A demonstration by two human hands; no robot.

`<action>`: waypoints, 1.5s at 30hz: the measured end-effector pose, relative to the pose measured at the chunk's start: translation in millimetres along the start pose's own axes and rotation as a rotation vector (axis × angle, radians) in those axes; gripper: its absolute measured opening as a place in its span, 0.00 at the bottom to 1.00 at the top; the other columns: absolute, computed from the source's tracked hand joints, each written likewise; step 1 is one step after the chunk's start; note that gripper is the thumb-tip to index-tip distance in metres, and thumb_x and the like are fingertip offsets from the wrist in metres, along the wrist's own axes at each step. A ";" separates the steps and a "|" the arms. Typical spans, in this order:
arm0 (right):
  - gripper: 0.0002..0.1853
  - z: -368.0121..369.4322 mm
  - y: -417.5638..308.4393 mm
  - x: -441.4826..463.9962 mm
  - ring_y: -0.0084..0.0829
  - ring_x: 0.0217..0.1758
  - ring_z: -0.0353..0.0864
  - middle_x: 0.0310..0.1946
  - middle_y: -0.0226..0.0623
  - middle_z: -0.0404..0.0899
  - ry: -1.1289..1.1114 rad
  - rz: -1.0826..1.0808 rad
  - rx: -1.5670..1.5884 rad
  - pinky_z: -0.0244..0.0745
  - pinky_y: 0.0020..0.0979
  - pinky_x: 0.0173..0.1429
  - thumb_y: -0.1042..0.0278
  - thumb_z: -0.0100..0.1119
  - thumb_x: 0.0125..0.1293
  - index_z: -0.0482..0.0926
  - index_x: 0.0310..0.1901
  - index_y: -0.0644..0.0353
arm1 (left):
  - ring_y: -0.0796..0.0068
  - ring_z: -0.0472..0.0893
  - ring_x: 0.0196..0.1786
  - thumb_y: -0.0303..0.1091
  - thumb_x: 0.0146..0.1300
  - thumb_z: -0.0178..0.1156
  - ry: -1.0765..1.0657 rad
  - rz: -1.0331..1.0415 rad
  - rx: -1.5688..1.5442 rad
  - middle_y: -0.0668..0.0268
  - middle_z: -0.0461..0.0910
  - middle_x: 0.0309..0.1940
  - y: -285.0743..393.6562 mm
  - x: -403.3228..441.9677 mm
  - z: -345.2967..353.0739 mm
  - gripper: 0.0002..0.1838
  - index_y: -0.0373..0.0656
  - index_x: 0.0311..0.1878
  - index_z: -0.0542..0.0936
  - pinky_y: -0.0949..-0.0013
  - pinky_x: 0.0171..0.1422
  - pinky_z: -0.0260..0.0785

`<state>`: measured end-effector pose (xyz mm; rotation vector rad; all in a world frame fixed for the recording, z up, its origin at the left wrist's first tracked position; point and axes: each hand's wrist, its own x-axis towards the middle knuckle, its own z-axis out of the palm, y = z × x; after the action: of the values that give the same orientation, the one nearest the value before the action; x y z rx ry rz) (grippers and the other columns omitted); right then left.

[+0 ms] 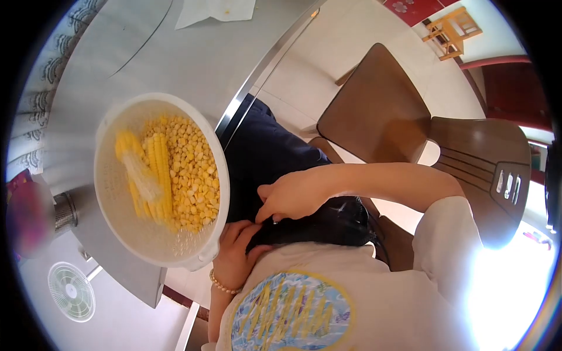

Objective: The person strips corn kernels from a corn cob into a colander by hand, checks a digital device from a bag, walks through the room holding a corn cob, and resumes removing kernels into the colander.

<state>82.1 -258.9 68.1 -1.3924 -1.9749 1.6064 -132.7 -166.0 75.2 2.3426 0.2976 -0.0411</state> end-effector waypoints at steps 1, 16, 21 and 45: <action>0.15 1.5 0.4 0.2 0.49 0.44 0.75 0.46 0.50 0.69 -0.005 -0.020 -0.020 0.70 0.40 0.49 0.61 0.49 0.68 0.75 0.53 0.55 | 0.58 0.75 0.46 0.35 0.48 0.70 -0.022 -0.018 -0.027 0.61 0.76 0.42 -0.3 -1.1 -1.0 0.19 0.41 0.44 0.80 0.61 0.51 0.68; 0.09 16.6 -5.9 -3.7 0.39 0.36 0.78 0.27 0.35 0.72 0.106 -0.055 -0.538 0.74 0.33 0.39 0.64 0.55 0.60 0.76 0.31 0.62 | 0.61 0.78 0.35 0.23 0.48 0.66 0.008 0.027 0.027 0.61 0.77 0.33 -4.1 5.1 8.2 0.12 0.40 0.37 0.77 0.65 0.38 0.71; 0.05 23.1 -21.5 -65.8 0.24 0.29 0.72 0.24 0.27 0.69 0.378 -0.155 -0.953 0.67 0.24 0.30 0.65 0.56 0.52 0.74 0.25 0.55 | 0.60 0.78 0.33 0.22 0.49 0.64 0.072 0.055 0.117 0.62 0.76 0.33 2.0 5.2 8.8 0.11 0.41 0.36 0.76 0.64 0.36 0.71; 0.25 147.9 -45.3 -159.4 0.40 0.47 0.77 0.41 0.42 0.76 1.085 0.592 0.094 0.74 0.37 0.49 0.52 0.65 0.55 0.74 0.48 0.59 | 0.52 0.77 0.43 0.46 0.52 0.69 -0.034 -0.390 -0.094 0.52 0.77 0.39 -59.2 -69.3 21.8 0.28 0.37 0.49 0.72 0.58 0.47 0.70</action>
<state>40.0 -472.8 110.2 -2.2438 -0.8792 0.7091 -212.1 -154.8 26.9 2.1573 0.7191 -0.2498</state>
